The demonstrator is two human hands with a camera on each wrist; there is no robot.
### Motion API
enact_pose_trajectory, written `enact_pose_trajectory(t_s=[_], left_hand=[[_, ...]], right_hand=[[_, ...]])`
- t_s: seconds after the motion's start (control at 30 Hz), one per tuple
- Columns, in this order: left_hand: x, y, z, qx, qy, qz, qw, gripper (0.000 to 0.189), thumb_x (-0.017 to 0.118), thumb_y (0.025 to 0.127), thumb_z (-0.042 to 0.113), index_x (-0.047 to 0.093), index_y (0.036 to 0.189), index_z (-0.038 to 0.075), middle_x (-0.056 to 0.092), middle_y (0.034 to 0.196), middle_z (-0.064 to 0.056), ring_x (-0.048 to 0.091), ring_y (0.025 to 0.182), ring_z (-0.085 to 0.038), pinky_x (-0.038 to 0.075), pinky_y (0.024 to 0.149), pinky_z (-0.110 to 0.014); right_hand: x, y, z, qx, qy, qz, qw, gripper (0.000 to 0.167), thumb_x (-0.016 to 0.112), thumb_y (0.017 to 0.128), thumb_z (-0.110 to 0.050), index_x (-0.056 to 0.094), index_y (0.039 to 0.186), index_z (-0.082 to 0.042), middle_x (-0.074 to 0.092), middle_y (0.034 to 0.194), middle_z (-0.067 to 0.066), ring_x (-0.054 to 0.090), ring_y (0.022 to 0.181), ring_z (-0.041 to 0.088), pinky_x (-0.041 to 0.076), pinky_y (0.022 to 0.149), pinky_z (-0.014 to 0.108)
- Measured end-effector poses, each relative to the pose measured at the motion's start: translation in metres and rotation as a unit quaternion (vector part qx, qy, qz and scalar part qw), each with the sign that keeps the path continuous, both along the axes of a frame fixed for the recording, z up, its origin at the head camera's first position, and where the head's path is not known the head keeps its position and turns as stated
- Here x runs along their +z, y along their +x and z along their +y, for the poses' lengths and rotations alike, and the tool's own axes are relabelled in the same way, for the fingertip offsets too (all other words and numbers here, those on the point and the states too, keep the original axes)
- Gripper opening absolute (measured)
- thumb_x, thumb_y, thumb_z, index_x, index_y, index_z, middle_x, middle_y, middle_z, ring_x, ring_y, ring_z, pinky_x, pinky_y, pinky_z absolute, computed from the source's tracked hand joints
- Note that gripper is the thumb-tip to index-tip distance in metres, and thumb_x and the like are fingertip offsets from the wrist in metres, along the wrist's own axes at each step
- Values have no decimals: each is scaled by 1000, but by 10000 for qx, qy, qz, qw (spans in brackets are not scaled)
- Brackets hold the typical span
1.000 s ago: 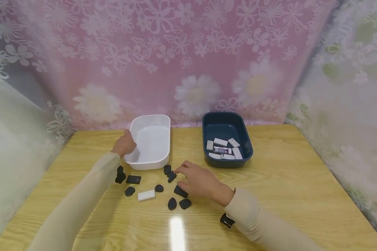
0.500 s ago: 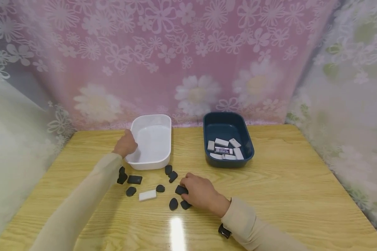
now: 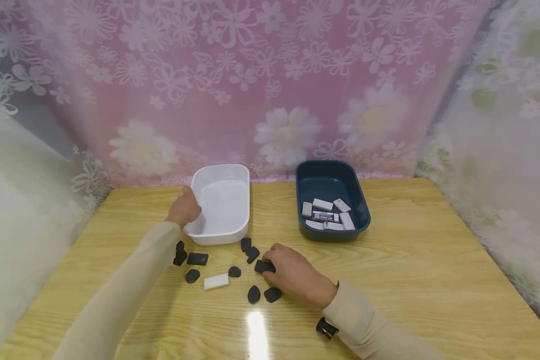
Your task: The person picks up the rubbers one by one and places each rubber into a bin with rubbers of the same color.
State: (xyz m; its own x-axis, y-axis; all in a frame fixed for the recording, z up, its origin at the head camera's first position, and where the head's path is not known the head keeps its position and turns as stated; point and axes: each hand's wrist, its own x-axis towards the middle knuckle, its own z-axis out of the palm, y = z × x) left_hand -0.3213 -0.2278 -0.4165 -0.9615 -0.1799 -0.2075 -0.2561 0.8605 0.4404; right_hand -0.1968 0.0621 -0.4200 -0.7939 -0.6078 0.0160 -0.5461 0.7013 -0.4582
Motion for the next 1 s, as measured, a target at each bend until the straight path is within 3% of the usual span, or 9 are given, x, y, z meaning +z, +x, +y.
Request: enact_pose_trajectory(t_s=[0.27, 0.4, 0.53, 0.67, 0.83, 1.0], left_hand=[[2, -2, 1, 13, -12, 133, 9999, 59, 49, 94, 10, 16, 139, -7, 60, 90, -23, 64, 76, -35, 51, 63, -43], [1, -1, 1, 90, -38, 152, 9998, 60, 51, 94, 10, 17, 139, -8, 61, 92, -24, 64, 78, -36, 52, 65, -43], [-3, 0, 3, 169, -47, 190, 9997, 56, 52, 94, 9, 20, 138, -7, 61, 94, -23, 64, 79, -35, 52, 65, -43], [-6, -1, 7, 191, -28, 256, 9995, 54, 53, 93, 9, 23, 136, -6, 61, 95, -23, 64, 80, -35, 52, 66, -43], [-4, -1, 7, 290, -68, 225, 9993, 54, 57, 93, 10, 25, 134, -4, 61, 96, -22, 64, 81, -34, 52, 69, -43], [-1, 0, 4, 410, -154, 171, 9989, 53, 57, 93, 10, 26, 133, -3, 63, 97, -21, 64, 82, -33, 52, 69, -43]], right_hand=[[44, -31, -17, -242, -670, 423, 9966, 25, 72, 87, -20, 68, 109, -8, 61, 96, -1, 57, 78, 12, 47, 65, 25], [58, -58, -36, -374, -993, 228, 9941, 27, 69, 89, -22, 67, 113, -8, 62, 97, 1, 58, 82, 14, 48, 66, 28], [56, -83, -55, -402, -1164, 131, 9923, 27, 68, 90, -23, 67, 113, -8, 63, 97, 1, 58, 82, 15, 48, 65, 29], [44, -107, -74, -487, -1126, 59, 9924, 24, 68, 90, -22, 67, 111, -10, 64, 96, 0, 58, 81, 14, 49, 66, 29], [29, -133, -96, -493, -896, -38, 9948, 21, 69, 90, -21, 66, 107, -10, 66, 97, 2, 59, 83, 15, 49, 71, 31], [17, -151, -115, -212, -510, 37, 9985, 17, 70, 88, -18, 65, 102, -8, 66, 97, 3, 60, 84, 15, 48, 75, 31]])
